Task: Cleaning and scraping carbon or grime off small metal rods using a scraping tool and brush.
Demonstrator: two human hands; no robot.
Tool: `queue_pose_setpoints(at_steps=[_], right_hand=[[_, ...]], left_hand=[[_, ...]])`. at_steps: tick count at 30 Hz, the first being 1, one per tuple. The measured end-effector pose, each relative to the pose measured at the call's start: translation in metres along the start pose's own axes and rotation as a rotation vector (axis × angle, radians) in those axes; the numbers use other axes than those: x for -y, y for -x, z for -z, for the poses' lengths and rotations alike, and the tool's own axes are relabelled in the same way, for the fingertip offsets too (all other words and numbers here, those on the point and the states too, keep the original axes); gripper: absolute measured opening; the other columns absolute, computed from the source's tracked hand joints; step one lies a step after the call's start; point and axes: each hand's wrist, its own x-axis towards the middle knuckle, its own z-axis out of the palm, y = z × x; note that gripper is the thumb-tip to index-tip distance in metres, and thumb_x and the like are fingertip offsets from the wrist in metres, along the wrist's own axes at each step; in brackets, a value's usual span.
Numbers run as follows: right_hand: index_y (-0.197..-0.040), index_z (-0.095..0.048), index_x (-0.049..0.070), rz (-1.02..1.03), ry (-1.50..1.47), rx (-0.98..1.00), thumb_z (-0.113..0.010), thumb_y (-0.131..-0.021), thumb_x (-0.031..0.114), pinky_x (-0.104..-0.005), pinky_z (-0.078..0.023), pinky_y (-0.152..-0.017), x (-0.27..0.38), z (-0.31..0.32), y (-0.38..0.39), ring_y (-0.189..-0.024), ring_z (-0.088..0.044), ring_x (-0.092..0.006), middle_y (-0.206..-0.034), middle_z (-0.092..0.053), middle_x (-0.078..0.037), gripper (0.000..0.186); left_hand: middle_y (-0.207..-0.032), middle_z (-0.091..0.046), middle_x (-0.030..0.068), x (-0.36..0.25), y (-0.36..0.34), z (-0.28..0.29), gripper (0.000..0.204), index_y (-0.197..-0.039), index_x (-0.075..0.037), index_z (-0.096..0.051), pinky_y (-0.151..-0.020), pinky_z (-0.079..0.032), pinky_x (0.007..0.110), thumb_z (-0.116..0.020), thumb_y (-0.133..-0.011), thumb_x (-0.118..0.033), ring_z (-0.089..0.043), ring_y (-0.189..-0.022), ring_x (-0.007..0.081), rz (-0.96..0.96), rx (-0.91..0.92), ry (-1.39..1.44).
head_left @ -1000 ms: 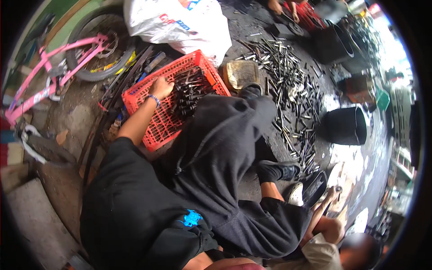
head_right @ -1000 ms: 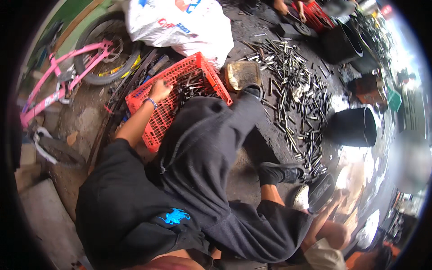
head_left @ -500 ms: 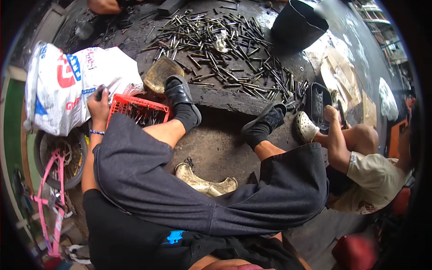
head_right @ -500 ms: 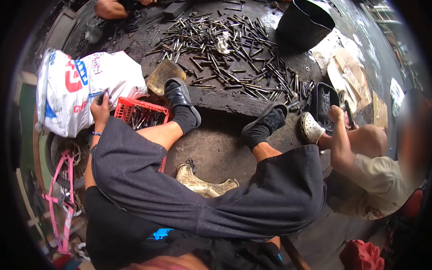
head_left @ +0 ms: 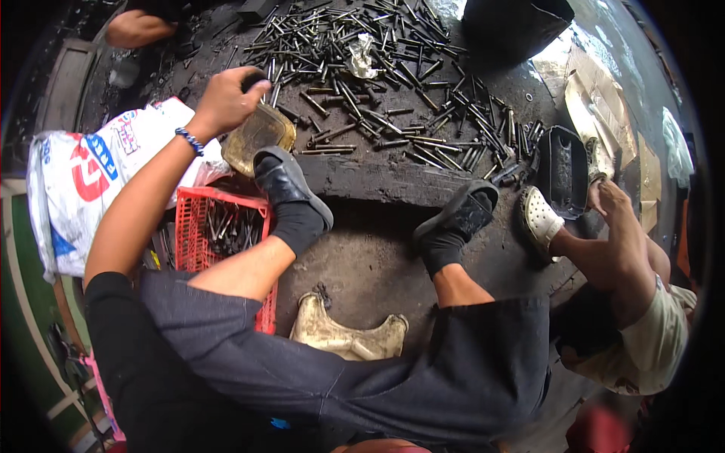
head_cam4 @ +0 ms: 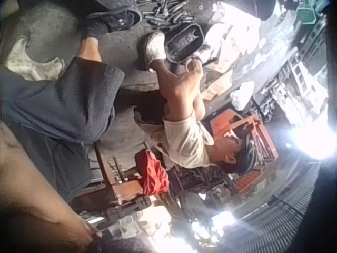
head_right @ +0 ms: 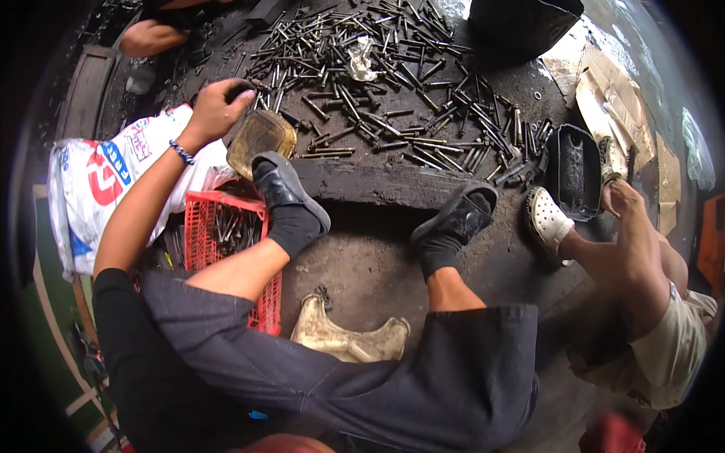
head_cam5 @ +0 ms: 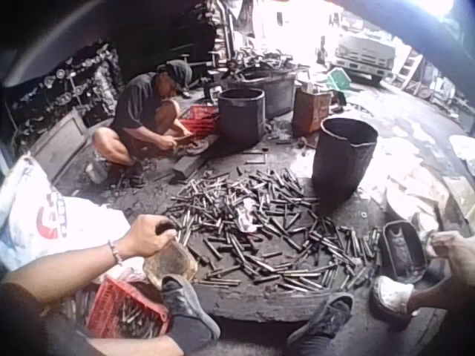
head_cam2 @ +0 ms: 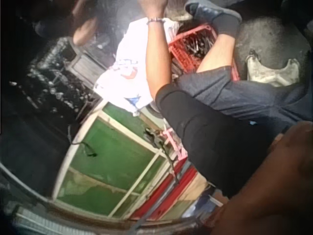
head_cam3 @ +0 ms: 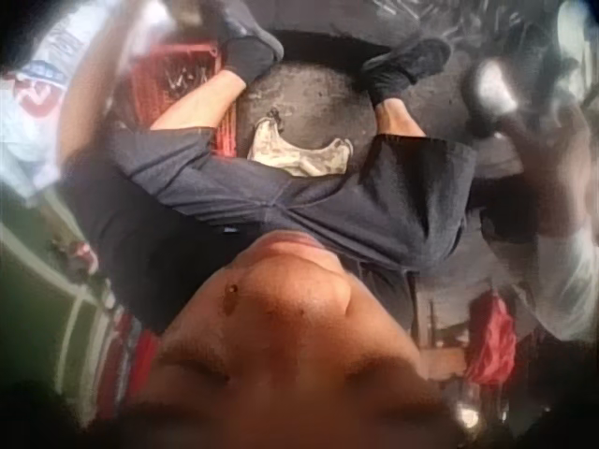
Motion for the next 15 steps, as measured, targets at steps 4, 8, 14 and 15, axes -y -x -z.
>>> queue_pose_setpoints(at_steps=[4,8,14,15], right_hand=[[-0.128,-0.043,-0.003,-0.114,0.221,-0.041,-0.089,-0.058,0.023,-0.0347,-0.041,-0.102,0.013,0.006,-0.009,-0.118,-0.055,-0.027,-0.121,-0.058,-0.021,0.088],[-0.128,-0.044,-0.002,-0.042,0.108,-0.299,-0.065,-0.07,0.024,-0.0412,-0.037,-0.1,0.041,-0.185,-0.005,-0.115,-0.049,-0.0353,-0.12,-0.053,-0.022,0.067],[-0.13,-0.041,-0.005,-0.1,-0.033,-0.285,-0.058,-0.077,0.02,-0.043,-0.033,-0.104,0.042,-0.326,-0.005,-0.115,-0.047,-0.0369,-0.121,-0.051,-0.023,0.06],[-0.129,-0.041,-0.005,0.051,0.157,-0.516,-0.061,-0.079,0.02,-0.0404,-0.035,-0.102,0.045,-0.323,-0.012,-0.114,-0.048,-0.0346,-0.119,-0.051,-0.022,0.059]], left_hand=[[-0.095,-0.067,0.0208,0.005,-0.039,-0.066,0.031,-0.099,-0.001,-0.067,-0.081,-0.05,0.038,-0.065,-0.083,-0.028,-0.065,-0.09,0.034,0.057,0.164,-0.048],[-0.095,-0.067,0.0212,0.029,-0.066,-0.15,0.032,-0.098,-0.003,-0.069,-0.081,-0.051,0.039,-0.067,-0.078,-0.027,-0.065,-0.089,0.034,0.289,0.328,0.099],[-0.123,-0.058,0.022,0.029,-0.036,-0.23,0.038,-0.112,-0.002,-0.065,-0.097,-0.045,0.041,-0.061,-0.078,-0.018,-0.055,-0.116,0.0363,0.736,0.58,-0.144],[-0.123,-0.058,0.022,0.023,-0.032,-0.234,0.038,-0.112,-0.002,-0.065,-0.097,-0.045,0.041,-0.061,-0.078,-0.018,-0.055,-0.116,0.0363,0.736,0.589,-0.132]])
